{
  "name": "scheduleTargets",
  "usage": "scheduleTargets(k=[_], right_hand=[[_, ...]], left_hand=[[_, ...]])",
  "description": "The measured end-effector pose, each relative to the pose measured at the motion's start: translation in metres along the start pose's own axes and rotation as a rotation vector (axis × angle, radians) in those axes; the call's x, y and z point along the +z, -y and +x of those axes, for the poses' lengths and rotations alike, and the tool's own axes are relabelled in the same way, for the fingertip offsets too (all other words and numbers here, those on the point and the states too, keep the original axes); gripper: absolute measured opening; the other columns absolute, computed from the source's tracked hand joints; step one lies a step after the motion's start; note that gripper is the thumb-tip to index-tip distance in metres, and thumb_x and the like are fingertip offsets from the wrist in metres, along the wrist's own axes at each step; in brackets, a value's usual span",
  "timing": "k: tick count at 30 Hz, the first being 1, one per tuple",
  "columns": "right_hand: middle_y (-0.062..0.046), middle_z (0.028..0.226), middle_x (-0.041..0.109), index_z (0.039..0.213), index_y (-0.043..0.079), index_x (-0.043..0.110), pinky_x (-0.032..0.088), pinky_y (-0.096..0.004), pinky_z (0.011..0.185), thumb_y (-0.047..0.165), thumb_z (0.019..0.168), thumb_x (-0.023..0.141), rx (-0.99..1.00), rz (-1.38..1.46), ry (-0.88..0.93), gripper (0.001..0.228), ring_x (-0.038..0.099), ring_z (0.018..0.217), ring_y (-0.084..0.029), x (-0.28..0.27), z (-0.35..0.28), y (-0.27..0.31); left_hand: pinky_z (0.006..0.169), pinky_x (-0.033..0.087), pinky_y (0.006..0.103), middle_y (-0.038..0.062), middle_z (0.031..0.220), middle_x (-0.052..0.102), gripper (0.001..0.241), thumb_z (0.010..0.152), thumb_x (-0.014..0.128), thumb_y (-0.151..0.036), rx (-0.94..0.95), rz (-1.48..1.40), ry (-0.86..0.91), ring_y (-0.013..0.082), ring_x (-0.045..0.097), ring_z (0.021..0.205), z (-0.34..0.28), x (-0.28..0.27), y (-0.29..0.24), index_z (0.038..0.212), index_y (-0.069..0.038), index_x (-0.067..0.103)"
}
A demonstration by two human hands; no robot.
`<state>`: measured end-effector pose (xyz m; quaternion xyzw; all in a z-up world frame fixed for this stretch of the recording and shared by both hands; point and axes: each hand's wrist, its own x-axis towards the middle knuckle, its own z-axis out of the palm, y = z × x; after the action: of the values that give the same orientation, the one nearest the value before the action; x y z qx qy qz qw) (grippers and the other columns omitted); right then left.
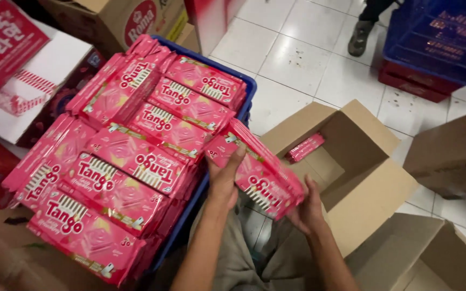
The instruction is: Packing pink snack packs from a blue plastic crate into a cardboard box and arranging them neatly.
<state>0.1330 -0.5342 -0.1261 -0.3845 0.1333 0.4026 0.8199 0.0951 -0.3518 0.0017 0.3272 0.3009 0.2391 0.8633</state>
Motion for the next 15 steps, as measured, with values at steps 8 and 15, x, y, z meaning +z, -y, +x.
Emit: scheduleTargets(k=[8, 15], right_hand=[[-0.013, 0.09, 0.07, 0.11, 0.007, 0.057, 0.058, -0.043, 0.074, 0.03, 0.084, 0.068, -0.37, -0.179, -0.173, 0.037, 0.07, 0.079, -0.024, 0.093, -0.017, 0.009], [-0.013, 0.074, 0.068, 0.102, 0.002, 0.06, 0.057, -0.035, 0.051, 0.03, 0.084, 0.071, -0.194, -0.265, -0.08, 0.035, 0.07, 0.063, -0.02, 0.185, -0.004, 0.014]], left_hand=[[0.115, 0.007, 0.0602, 0.031, 0.155, 0.006, 0.12, 0.069, 0.081, -0.006, 0.556, 0.697, -0.036, 0.0483, 0.007, 0.144, -0.022, 0.012, -0.055, 0.154, -0.016, -0.003], [0.102, 0.016, 0.0758, 0.032, 0.149, 0.026, 0.085, 0.077, 0.078, -0.035, 0.703, 1.562, -0.178, 0.0585, 0.02, 0.136, -0.009, -0.026, -0.102, 0.148, -0.012, 0.035]])
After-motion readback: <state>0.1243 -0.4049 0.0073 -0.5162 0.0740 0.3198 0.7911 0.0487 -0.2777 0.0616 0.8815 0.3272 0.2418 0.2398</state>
